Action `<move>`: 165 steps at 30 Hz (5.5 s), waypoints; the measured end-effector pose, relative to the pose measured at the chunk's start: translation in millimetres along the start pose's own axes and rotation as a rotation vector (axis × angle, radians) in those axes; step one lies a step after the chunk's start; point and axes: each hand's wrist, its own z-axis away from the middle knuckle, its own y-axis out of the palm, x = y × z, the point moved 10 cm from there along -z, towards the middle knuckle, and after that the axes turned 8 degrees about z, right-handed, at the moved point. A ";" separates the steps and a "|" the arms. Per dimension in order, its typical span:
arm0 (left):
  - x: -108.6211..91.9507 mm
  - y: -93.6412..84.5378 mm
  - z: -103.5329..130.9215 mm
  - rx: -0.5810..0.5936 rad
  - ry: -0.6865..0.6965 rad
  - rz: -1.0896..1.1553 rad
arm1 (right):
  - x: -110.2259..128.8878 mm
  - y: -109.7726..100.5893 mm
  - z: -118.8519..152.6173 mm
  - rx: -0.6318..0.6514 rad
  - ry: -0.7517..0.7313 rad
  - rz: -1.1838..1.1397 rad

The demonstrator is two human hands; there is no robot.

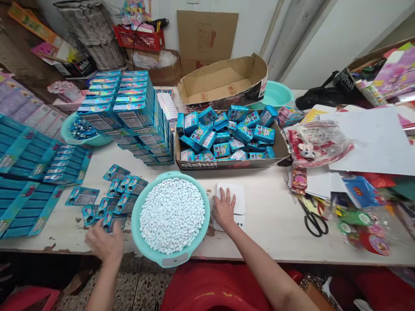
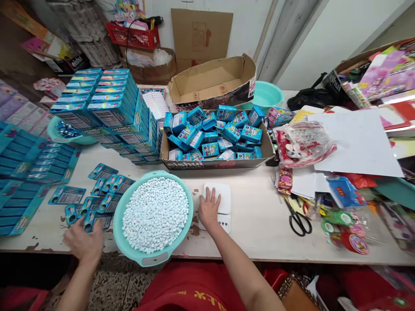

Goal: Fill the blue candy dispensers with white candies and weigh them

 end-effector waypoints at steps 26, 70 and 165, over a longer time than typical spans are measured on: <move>-105.9 112.1 0.1 0.498 0.042 -0.282 | -165.6 -192.0 -233.2 -0.494 0.052 -0.507; -207.6 160.4 110.5 0.879 0.077 0.588 | -267.8 -54.9 153.8 -0.200 0.879 -0.375; -267.6 62.0 115.6 0.874 -0.159 1.481 | 25.7 -136.0 44.8 -0.195 -0.026 -0.873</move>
